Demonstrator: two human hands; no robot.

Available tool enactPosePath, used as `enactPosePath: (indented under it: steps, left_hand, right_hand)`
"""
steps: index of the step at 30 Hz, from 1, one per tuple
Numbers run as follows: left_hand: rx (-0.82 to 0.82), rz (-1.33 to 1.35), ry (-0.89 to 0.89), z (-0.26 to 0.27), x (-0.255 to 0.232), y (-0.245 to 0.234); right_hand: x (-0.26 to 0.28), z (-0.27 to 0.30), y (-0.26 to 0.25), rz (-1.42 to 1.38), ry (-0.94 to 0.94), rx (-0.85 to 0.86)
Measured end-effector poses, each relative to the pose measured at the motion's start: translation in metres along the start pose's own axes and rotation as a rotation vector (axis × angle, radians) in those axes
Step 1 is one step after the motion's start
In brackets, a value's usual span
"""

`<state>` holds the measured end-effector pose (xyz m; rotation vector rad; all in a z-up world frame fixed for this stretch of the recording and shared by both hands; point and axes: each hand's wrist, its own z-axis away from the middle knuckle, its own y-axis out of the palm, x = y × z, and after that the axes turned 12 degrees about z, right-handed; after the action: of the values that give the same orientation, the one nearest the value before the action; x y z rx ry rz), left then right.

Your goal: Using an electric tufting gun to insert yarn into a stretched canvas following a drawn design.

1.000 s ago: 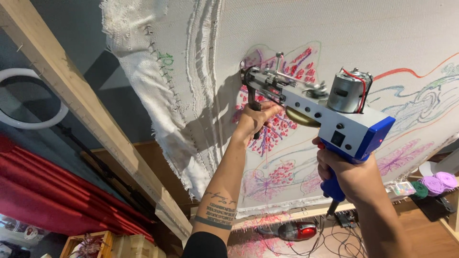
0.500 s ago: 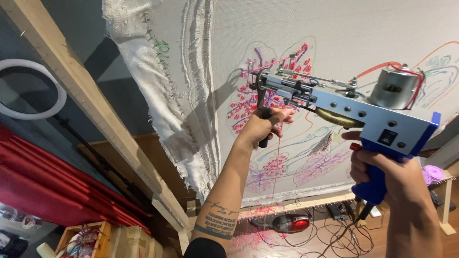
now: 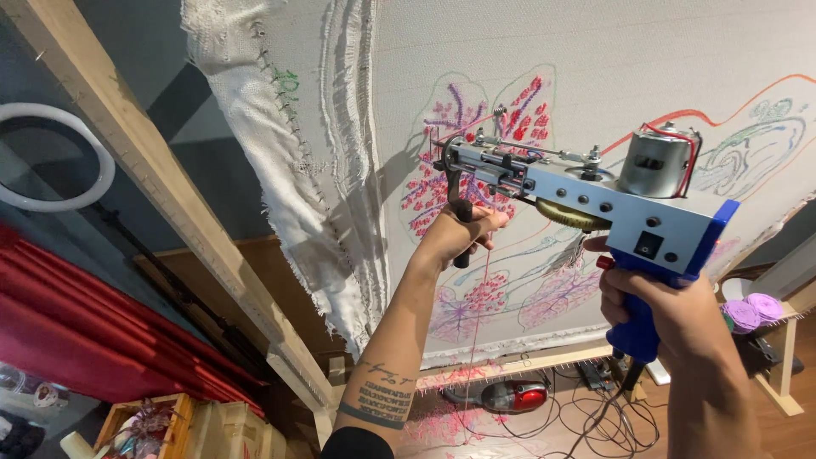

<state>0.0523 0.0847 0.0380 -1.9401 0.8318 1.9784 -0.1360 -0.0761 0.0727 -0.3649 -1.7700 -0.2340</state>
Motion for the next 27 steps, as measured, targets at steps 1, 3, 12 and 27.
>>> enactPosePath:
  steps: [1,3,12,27]
  left_hand:
    - [0.000,0.001,-0.001,-0.001,0.000,-0.001]
    - [-0.029,-0.006,-0.005,-0.004,0.001,-0.002]
    - [-0.048,-0.004,-0.016,-0.005,-0.009,-0.003]
    - [-0.058,-0.017,0.025,-0.007,-0.015,-0.004]
  right_hand:
    - [-0.001,-0.001,0.002,0.000,0.001,-0.001]
    - [-0.002,-0.003,0.004,-0.017,-0.009,0.007]
    - [-0.010,-0.011,0.009,-0.063,-0.061,0.032]
    - [-0.018,-0.013,0.015,-0.079,-0.106,-0.024]
